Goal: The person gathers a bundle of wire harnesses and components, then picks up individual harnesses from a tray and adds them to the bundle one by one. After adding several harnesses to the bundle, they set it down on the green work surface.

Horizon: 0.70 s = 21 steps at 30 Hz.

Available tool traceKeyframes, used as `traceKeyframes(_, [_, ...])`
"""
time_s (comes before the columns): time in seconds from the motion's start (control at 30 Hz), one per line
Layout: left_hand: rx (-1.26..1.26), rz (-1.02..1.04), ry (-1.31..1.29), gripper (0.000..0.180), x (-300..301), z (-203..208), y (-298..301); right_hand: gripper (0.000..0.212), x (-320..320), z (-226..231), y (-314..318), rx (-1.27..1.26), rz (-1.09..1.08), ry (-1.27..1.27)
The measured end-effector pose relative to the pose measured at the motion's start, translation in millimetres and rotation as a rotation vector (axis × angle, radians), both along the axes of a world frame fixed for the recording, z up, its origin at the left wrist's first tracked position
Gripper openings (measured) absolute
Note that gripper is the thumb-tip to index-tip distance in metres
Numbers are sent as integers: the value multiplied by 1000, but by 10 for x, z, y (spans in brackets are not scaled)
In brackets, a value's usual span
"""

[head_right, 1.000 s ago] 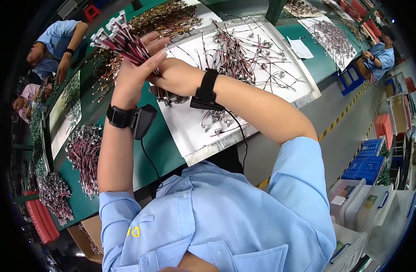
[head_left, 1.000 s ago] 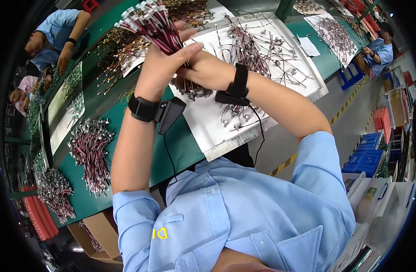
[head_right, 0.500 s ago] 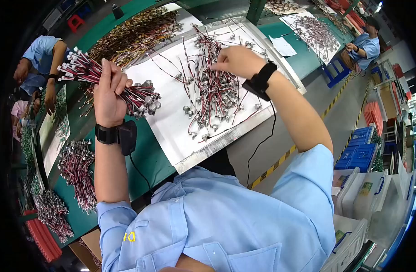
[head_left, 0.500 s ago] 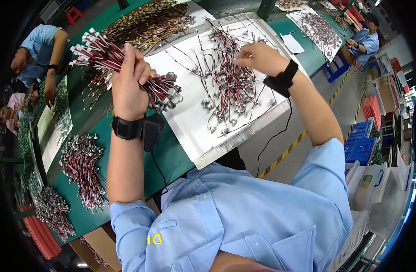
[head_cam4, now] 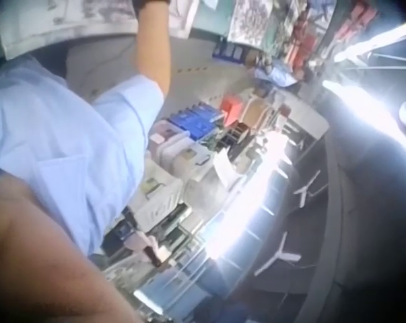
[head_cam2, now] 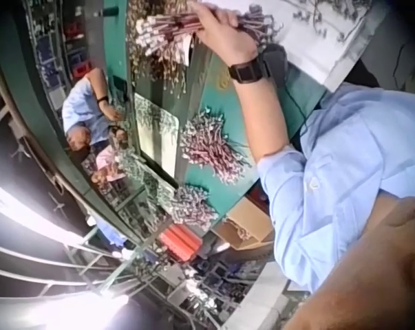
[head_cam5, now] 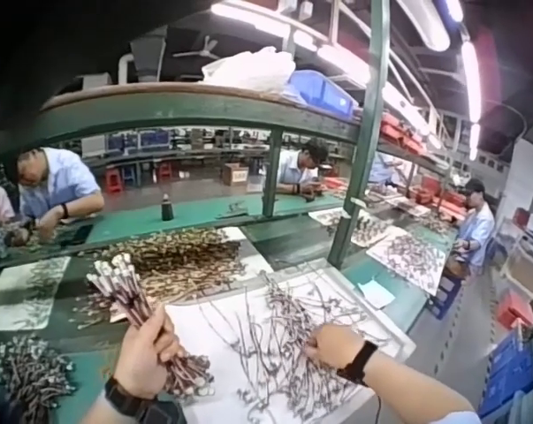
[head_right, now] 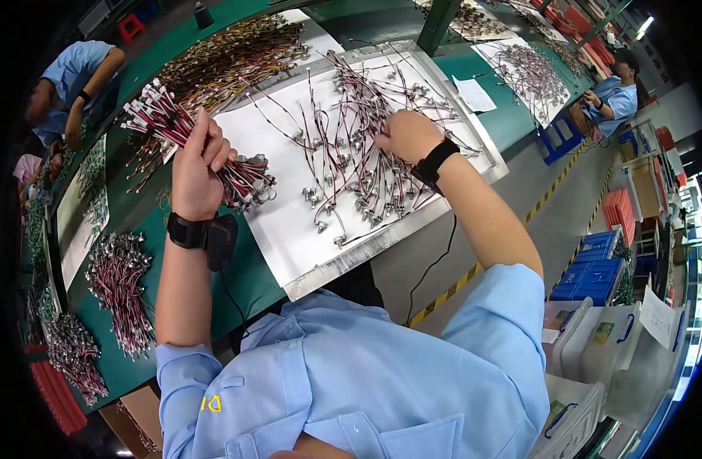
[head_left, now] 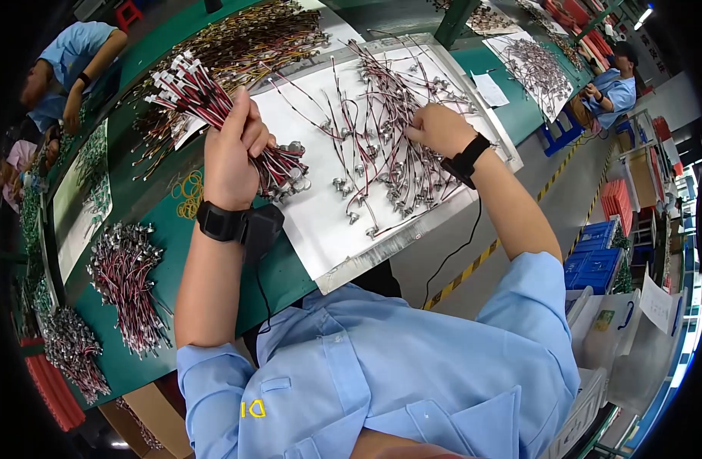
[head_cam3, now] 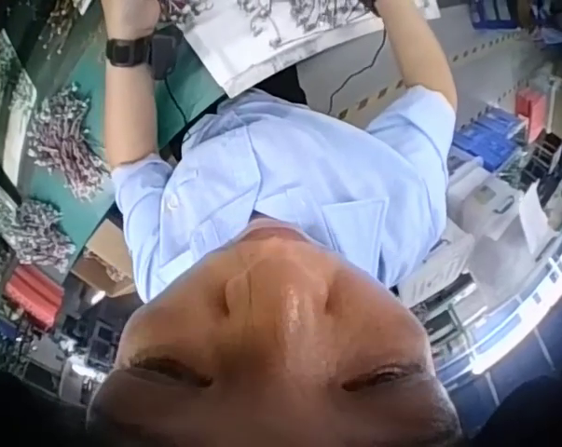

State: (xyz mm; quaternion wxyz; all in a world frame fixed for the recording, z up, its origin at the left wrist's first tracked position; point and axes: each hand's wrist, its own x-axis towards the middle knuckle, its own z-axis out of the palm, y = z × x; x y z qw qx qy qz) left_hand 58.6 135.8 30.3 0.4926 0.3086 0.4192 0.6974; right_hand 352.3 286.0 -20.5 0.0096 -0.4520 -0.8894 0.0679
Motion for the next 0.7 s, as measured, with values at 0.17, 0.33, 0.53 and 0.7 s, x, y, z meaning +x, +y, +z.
traceKeyframes(0.17, [-6, -35, -15, 33, 26, -15, -8, 21, 36, 96, 82, -7, 38, 188])
traceKeyframes(0.33, [-30, 7, -35, 33, -65, -100, -34, 21, -337, 568, -17, 59, -93, 392])
traceKeyframes(0.53, [-20, -4, -70, 33, 20, -167, -5, 20, -892, 436, 118, -223, 9, 225])
traceKeyframes(0.7, [-47, -18, -49, 33, -30, -151, -61, 15, -881, 625, 43, 360, 124, 414])
